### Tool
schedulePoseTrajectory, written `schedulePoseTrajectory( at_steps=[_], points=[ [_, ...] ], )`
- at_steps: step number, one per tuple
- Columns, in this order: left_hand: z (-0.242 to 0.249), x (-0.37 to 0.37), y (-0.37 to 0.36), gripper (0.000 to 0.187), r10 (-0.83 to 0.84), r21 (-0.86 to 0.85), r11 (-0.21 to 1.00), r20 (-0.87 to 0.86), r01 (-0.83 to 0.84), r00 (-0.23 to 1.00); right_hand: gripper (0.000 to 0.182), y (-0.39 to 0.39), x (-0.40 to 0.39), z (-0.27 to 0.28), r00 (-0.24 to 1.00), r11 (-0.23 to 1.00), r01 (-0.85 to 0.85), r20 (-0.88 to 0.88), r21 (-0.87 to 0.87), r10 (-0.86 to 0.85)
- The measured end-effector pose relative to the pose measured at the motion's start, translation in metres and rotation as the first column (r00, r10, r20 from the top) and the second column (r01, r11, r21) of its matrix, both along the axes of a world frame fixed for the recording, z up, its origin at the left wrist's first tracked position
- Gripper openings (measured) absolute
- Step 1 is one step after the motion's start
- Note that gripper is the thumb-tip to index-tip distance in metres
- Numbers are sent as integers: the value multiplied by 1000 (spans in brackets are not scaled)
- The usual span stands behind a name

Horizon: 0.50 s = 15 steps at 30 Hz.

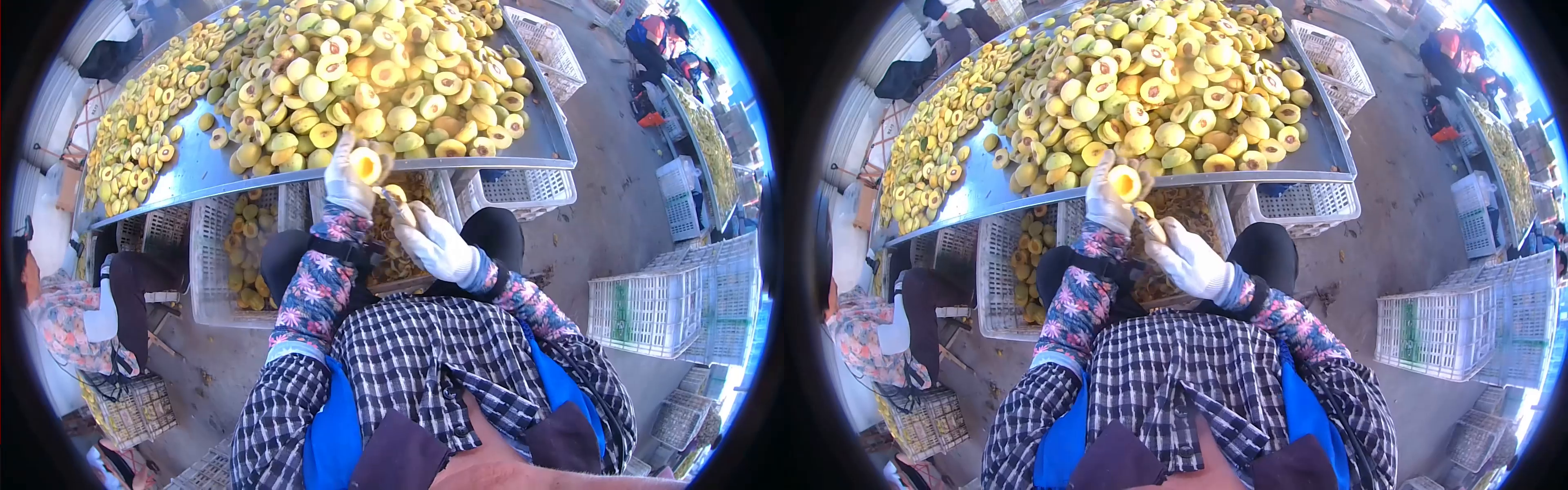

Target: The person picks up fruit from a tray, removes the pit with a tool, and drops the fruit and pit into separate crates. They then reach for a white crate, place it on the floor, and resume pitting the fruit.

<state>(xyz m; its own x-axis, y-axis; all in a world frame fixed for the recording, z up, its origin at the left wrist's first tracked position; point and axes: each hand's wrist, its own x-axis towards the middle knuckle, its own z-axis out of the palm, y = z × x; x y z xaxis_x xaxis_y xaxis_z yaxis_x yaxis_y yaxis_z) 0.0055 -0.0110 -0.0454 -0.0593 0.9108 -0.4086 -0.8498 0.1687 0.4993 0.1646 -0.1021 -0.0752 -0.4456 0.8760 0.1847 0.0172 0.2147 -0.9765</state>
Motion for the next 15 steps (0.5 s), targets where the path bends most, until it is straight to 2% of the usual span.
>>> schedulePoseTrajectory(
  at_steps=[1, 2, 3, 4, 5, 6, 7, 8, 10, 12, 14, 15],
  points=[
    [4, -10, -2, 25, 42, 11, 999, -93, -41, 995, 32, -7, 8, 33, 988, 987, 4, 156, -162, 22],
    [8, -23, -5, 27, 83, 28, 997, -188, -79, 979, 33, -4, 14, 39, 950, 997, -8, 313, 73, -16],
    [17, -42, -14, 27, 70, 123, 992, -440, -17, 895, 35, -3, 22, 30, 914, 990, -46, 406, 133, -12],
    [23, -66, -21, 30, 80, 194, 979, -656, 65, 750, 38, -5, 31, 20, 867, 978, -92, 499, 187, -14],
    [21, -99, -20, 31, 39, 106, 988, -870, 109, 491, 41, -9, 36, 23, 797, 980, -129, 603, 149, 13],
    [17, -133, -18, 33, -14, 7, 993, -985, 120, 173, 44, -14, 39, 25, 717, 981, -159, 696, 110, 39],
    [12, -158, -19, 34, 11, -8, 998, -956, 65, -294, 50, -17, 41, 23, 704, 983, -180, 702, 27, 110],
    [8, -176, -22, 36, 1, -2, 1000, -720, 4, -693, 48, -18, 40, 29, 625, 984, -171, 768, -41, 140],
    [13, -182, -8, 36, 69, 74, 997, -668, 25, -741, 45, -16, 39, 20, 590, 978, -206, 799, 8, 118],
    [25, -159, 15, 37, 58, -12, 989, -880, 145, -471, 44, -14, 32, 24, 571, 978, -210, 813, 11, 113],
    [15, -136, 48, 39, -26, -154, 970, -836, 189, -549, 43, -11, 27, 25, 550, 978, -206, 829, 19, 99],
    [12, -122, 57, 41, -70, -240, 953, -769, 186, -635, 44, -10, 26, 20, 560, 975, -218, 823, 31, 99]
  ],
)
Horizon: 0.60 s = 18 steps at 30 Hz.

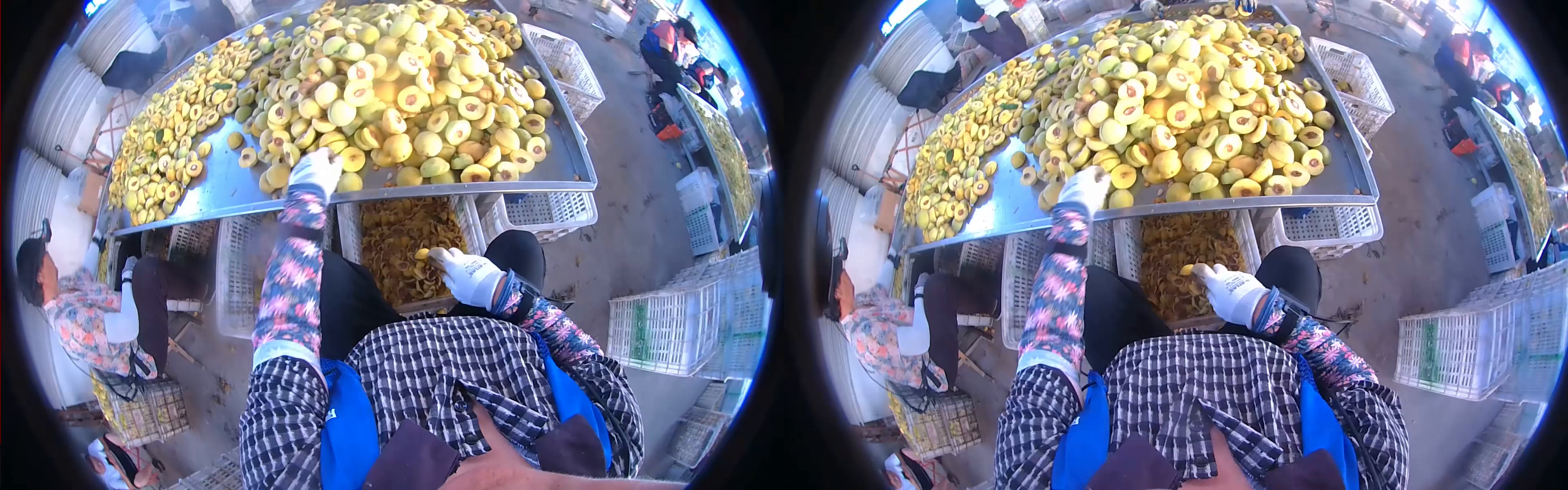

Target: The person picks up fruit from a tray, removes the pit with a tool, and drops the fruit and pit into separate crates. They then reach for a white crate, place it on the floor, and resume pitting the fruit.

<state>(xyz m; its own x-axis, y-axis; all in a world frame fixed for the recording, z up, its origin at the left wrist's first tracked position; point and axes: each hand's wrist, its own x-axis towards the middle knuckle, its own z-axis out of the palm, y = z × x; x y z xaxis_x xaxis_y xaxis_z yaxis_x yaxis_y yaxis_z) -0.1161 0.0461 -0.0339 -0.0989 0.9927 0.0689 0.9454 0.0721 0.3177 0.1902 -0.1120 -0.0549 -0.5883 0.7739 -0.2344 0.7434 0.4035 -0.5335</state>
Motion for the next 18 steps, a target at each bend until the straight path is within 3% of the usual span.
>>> schedulePoseTrajectory(
  at_steps=[1, 2, 4, 6, 7, 8, 10, 11, 13, 15, 16, 17, 18],
  points=[
    [-5, 10, 10, 43, -25, -66, 998, -106, 18, 994, 45, 0, -1, -2, 1000, 1000, -10, -12, 12, 10],
    [-22, 14, 17, 44, -62, 13, 998, -141, 64, 988, 44, 0, -3, 2, 1000, 1000, -13, 28, -7, 13],
    [-25, 35, 29, 58, 52, -73, 995, -126, -62, 991, 51, 1, -3, 1, 993, 999, -22, 117, -28, 25],
    [-34, 40, 38, 66, 65, -114, 991, -42, -70, 997, 56, -2, 0, 0, 991, 1000, -7, 132, -27, 11],
    [-46, 37, 40, 69, 51, -8, 999, 9, -51, 999, 59, -2, 1, -3, 992, 1000, 7, 126, -20, -5],
    [-48, 36, 41, 73, 58, -27, 998, 92, -56, 994, 57, -1, 1, 2, 994, 998, 37, 108, -53, -31],
    [-36, 39, 30, 77, 53, -27, 998, 56, -51, 997, 52, 0, 2, -9, 986, 995, 73, -145, -67, -82],
    [-26, 42, 32, 74, 100, -208, 975, 75, -82, 992, 50, 2, 1, -16, 960, 997, 75, -268, -34, -82],
    [-40, 36, 35, 66, 54, -157, 987, 130, -33, 990, 50, 5, -2, -7, 976, 998, 61, -210, -17, -63],
    [-55, 30, 41, 59, 15, -125, 992, 219, 13, 976, 51, 6, -3, -5, 988, 999, 44, -149, -12, -46],
    [-59, 29, 43, 55, 68, -41, 997, 344, -58, 937, 53, 6, -3, -7, 990, 999, 39, -138, -18, -42],
    [-63, 27, 44, 51, 107, 33, 990, 465, -138, 879, 55, 6, -3, -9, 991, 999, 36, -127, -26, -39],
    [-37, 36, 31, 41, 150, -9, 981, 659, -192, 737, 58, 5, -2, -7, 993, 998, 36, -110, -47, -41]
  ],
)
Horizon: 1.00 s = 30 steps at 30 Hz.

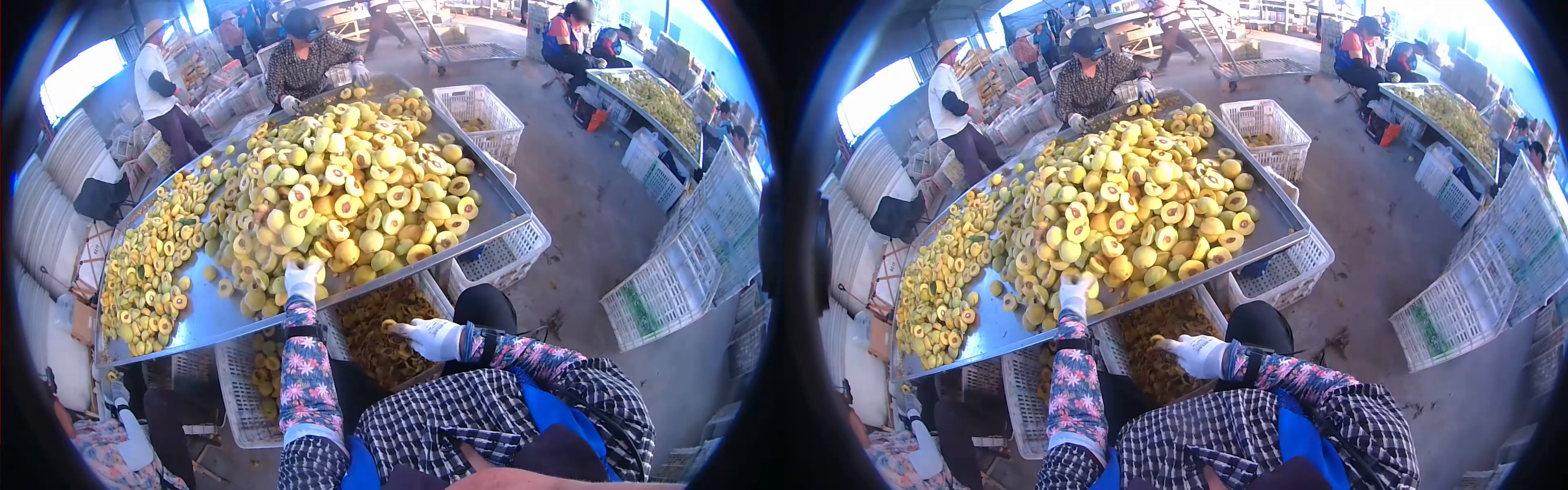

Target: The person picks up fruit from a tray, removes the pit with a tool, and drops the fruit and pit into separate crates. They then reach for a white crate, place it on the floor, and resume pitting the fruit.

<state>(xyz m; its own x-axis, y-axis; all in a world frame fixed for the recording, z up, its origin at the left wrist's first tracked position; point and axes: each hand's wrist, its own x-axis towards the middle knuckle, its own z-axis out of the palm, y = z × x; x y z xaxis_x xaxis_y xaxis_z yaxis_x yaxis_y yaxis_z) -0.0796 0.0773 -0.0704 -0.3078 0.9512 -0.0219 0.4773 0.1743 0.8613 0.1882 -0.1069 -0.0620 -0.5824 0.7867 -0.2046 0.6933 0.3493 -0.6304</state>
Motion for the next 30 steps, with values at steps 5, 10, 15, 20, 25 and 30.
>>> schedulePoseTrajectory(
  at_steps=[5, 10, 15, 20, 25, 30],
  points=[
    [33, 30, -45, 24, -314, 316, 949, 942, -6, 118, 61, 21, 5, -92, 918, 916, 64, -384, 397, 102],
    [58, 63, -79, 36, -224, 240, 968, 959, 76, -176, 48, 19, 4, 41, 987, 967, 158, -67, 200, -147],
    [64, 76, -89, 42, -233, 233, 972, 973, 31, -2, 44, 30, 7, 41, 949, 941, 218, -282, 259, -142],
    [69, 95, -97, 44, -236, 237, 972, 963, 8, 132, 34, 33, -13, 62, 898, 759, 381, -407, 528, -167],
    [71, 112, -102, 43, -209, 213, 975, 975, -57, 75, 27, 35, -31, 60, 908, 687, 399, -365, 607, -205],
    [75, 116, -114, 47, -118, 144, 981, 974, -129, 193, 28, 36, -33, 47, 911, 727, 391, -347, 565, -221]
  ],
)
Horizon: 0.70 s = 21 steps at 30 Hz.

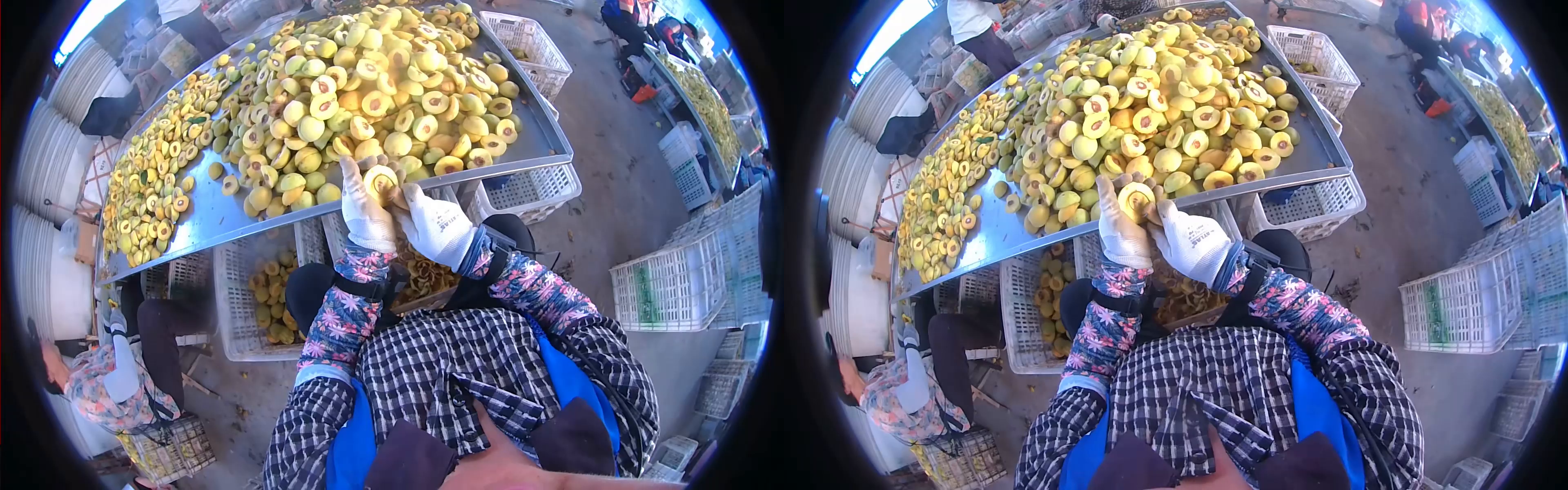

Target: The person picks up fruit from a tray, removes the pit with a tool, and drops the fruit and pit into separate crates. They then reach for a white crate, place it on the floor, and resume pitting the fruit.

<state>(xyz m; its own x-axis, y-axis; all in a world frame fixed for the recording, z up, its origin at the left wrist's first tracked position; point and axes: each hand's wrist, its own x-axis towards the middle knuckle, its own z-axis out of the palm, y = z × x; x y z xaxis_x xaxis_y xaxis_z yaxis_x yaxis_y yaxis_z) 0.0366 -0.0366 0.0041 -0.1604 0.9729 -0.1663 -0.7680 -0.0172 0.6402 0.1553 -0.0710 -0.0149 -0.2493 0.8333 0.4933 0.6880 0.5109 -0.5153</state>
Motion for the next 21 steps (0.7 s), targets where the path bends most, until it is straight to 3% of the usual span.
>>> schedulePoseTrajectory(
  at_steps=[2, 5, 6, 7, 9, 10, 14, 19, 21],
  points=[
    [-27, -6, 10, 49, 0, 19, 1000, -91, 2, 996, 35, 1, 7, 7, 990, 984, -122, 51, -127, 129],
    [-21, -2, 2, 49, 33, 22, 999, -235, -29, 971, 34, 13, 15, -13, 976, 978, -156, 130, -137, 174],
    [-22, 0, 2, 46, 32, 28, 999, -189, -27, 982, 37, 8, 13, -1, 984, 961, -168, 21, -219, 177],
    [-23, 2, 1, 46, 69, 52, 997, -219, -59, 973, 39, 8, 12, -4, 984, 947, -165, 22, -274, 178],
    [-20, 9, -3, 48, 111, 56, 993, -165, -103, 980, 39, 8, 2, -27, 953, 969, -234, -219, -84, 211],
    [-16, 11, -6, 49, 119, 92, 990, -176, -104, 977, 38, 7, 1, -27, 956, 961, -222, -230, -163, 182],
    [-8, 9, -3, 52, 60, 159, 986, -117, -41, 991, 31, -2, 3, 0, 976, 990, -83, -209, -116, 57],
    [11, 16, -6, 51, 97, 218, 973, -112, -71, 989, 31, 1, 2, 10, 966, 989, -110, -246, -95, 84],
    [9, 18, -6, 52, 113, 231, 970, -154, -76, 982, 30, -1, 4, 13, 983, 992, -84, -173, -94, 67]
  ],
)
